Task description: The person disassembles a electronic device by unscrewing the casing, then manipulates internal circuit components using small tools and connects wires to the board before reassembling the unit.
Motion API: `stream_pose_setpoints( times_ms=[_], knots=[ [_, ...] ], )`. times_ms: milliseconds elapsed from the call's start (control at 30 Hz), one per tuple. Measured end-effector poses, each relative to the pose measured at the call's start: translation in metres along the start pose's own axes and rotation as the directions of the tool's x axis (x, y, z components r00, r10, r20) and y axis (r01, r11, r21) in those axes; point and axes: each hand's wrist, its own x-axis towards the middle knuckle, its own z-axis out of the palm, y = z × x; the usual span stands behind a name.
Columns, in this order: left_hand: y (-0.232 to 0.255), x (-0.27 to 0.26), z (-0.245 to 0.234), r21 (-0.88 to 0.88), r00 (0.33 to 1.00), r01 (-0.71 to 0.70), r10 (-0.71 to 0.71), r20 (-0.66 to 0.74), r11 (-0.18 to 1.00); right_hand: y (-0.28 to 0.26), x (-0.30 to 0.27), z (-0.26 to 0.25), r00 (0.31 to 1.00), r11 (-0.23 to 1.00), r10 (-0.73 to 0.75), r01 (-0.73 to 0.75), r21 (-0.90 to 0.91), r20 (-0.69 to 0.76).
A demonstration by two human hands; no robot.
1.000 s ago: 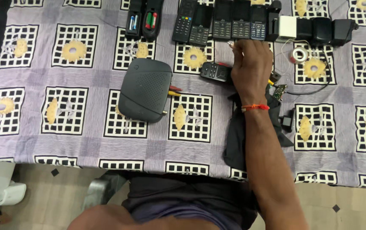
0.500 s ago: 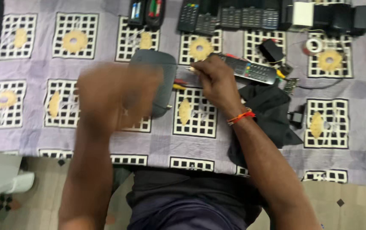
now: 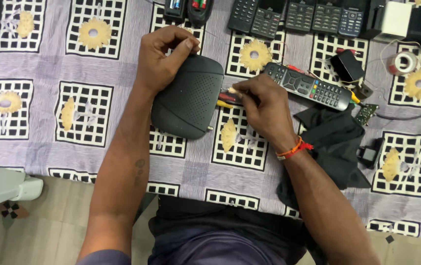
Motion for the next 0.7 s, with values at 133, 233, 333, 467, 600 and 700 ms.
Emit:
stream_pose_setpoints(
  times_ms=[133,233,333,467,600,700],
  knots=[
    [0.0042,-0.0030,-0.0005,-0.023,1.000,0.007,-0.007,0.017,1.000,-0.0028,0.0033,0.0002,1.000,0.999,0.024,-0.024,-0.036,0.018],
    [0.0050,-0.0034,0.0007,-0.028,1.000,0.027,-0.027,0.015,0.999,-0.0021,0.0031,-0.0021,0.999,0.998,0.033,-0.032,-0.053,0.023],
    [0.0047,-0.0037,0.0004,-0.013,0.999,0.033,-0.033,0.015,0.999,-0.0038,0.0029,-0.0014,0.998,0.998,0.059,-0.058,-0.025,0.031],
    [0.0026,-0.0029,0.0004,-0.010,1.000,0.007,-0.007,0.020,1.000,-0.0060,0.0036,-0.0004,0.996,0.997,0.076,-0.076,-0.018,0.041],
    [0.0027,-0.0031,0.0007,0.000,1.000,0.001,-0.001,0.020,1.000,-0.0058,0.0041,0.0026,0.999,0.998,0.034,-0.032,-0.061,0.028],
    [0.0038,-0.0030,0.0004,0.005,1.000,0.008,-0.008,0.021,1.000,-0.0043,0.0051,0.0045,0.991,0.991,0.129,-0.130,0.017,0.022]
  ],
)
